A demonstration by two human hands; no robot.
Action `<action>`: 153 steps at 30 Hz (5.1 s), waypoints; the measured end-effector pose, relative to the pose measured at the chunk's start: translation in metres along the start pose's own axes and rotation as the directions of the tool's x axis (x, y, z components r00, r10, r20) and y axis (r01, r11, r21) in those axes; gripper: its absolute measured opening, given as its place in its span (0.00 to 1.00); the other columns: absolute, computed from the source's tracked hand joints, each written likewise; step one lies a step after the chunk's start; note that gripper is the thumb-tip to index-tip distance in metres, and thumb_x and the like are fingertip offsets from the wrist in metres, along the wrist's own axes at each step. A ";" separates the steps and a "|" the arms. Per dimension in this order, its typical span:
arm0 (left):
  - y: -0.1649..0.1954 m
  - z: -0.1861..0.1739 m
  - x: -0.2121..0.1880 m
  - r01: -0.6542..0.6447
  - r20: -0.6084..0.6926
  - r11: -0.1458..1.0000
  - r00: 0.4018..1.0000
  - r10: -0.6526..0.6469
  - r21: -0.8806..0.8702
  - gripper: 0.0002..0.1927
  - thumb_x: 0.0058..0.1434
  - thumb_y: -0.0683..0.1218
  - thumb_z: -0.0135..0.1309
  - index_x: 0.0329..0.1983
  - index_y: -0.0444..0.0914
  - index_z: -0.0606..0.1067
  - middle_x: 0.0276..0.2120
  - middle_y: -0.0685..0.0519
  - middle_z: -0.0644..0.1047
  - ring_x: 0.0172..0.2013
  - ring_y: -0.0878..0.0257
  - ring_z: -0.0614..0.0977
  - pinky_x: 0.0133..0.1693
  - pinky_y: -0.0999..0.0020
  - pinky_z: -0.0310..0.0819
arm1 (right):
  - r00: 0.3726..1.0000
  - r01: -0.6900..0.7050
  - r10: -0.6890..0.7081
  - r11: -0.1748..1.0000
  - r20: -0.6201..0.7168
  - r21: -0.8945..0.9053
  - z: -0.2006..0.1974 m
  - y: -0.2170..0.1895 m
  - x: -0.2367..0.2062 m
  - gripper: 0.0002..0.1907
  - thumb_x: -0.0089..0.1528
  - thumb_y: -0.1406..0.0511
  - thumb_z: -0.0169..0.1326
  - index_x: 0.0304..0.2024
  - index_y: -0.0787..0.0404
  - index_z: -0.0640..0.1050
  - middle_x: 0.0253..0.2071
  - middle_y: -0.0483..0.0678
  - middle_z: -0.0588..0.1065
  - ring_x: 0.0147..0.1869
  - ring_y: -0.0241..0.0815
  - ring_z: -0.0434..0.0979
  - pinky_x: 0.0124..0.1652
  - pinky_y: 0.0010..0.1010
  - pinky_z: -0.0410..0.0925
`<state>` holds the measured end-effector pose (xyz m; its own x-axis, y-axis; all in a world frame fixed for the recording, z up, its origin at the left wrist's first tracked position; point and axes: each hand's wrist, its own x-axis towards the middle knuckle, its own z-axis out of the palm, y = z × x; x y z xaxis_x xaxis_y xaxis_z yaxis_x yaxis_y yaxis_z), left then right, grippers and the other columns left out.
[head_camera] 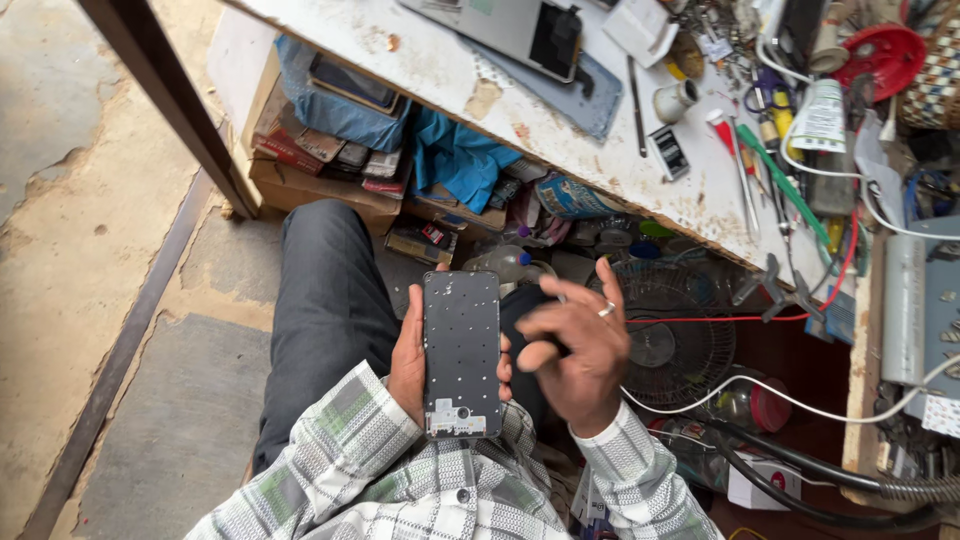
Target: The person sits at a cluttered repair bench holding a phone with its back cover removed and uses a small metal tool to pry and scrape along the phone's inner frame. They work around the edges of the device, then pick up the phone body and handle it with both hands at the end.
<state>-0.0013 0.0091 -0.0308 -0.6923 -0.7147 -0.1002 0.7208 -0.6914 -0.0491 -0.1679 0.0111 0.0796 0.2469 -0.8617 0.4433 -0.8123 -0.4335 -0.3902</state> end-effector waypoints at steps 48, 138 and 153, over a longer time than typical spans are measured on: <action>0.023 0.009 0.015 -0.154 -0.235 0.948 0.946 0.222 0.278 0.40 0.69 0.76 0.37 0.51 0.36 0.76 0.35 0.45 0.81 0.31 0.59 0.84 0.32 0.66 0.84 | 0.733 0.431 -0.306 0.900 0.608 -0.066 0.007 0.027 -0.025 0.55 0.60 0.30 0.17 0.73 0.56 0.64 0.77 0.47 0.61 0.82 0.56 0.42 0.69 0.70 0.18; 0.015 0.025 0.023 -0.564 -0.196 0.790 0.769 0.608 0.240 0.36 0.72 0.69 0.29 0.58 0.38 0.73 0.41 0.43 0.79 0.41 0.51 0.82 0.44 0.55 0.81 | 0.821 -0.549 0.472 0.807 0.321 0.218 0.019 -0.065 0.009 0.16 0.61 0.70 0.60 0.52 0.56 0.84 0.33 0.49 0.72 0.33 0.41 0.76 0.31 0.31 0.68; 0.050 0.021 0.020 -0.596 -0.270 0.768 0.719 0.640 0.233 0.43 0.66 0.76 0.28 0.53 0.37 0.74 0.43 0.45 0.79 0.43 0.52 0.83 0.45 0.48 0.83 | 0.927 -0.375 0.375 0.925 -0.001 -0.056 -0.015 -0.031 -0.038 0.13 0.60 0.72 0.61 0.48 0.61 0.83 0.39 0.51 0.72 0.37 0.43 0.76 0.33 0.34 0.69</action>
<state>0.0202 -0.0424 -0.0143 -0.0272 -0.9278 -0.3721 0.9587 -0.1296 0.2532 -0.1604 0.0613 0.0863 -0.0763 -0.9612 0.2653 -0.8741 -0.0635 -0.4817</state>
